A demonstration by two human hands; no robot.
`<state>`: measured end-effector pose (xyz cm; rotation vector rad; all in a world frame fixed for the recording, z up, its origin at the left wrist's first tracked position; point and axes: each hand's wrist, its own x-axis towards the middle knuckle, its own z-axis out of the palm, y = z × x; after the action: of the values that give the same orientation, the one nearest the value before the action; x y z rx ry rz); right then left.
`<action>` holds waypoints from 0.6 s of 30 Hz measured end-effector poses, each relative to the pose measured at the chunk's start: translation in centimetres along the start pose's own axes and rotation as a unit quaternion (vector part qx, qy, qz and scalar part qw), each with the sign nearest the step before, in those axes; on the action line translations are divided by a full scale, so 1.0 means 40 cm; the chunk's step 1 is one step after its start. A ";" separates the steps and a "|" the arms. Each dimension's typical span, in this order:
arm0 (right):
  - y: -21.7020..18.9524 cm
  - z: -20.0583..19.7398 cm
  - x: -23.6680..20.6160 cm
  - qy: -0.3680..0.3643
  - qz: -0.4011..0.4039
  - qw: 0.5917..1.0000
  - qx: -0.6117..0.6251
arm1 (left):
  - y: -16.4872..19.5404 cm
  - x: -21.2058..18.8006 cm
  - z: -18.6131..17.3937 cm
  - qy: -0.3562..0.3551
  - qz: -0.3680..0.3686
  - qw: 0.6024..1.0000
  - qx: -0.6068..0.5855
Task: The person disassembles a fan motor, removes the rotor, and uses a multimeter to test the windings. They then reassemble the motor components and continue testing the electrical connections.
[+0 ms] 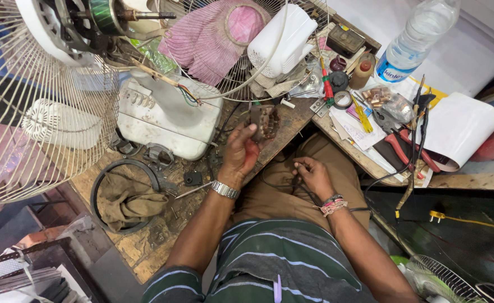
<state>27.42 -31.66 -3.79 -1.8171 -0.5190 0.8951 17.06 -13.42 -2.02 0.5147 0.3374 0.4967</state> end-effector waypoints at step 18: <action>0.005 0.000 0.001 0.008 -0.021 1.000 -0.016 | -0.034 -0.004 0.000 0.007 0.081 0.987 0.141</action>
<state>27.43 -31.73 -3.99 -1.8346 -0.5628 0.8479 17.43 -14.52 -2.71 0.8190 0.3844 0.6134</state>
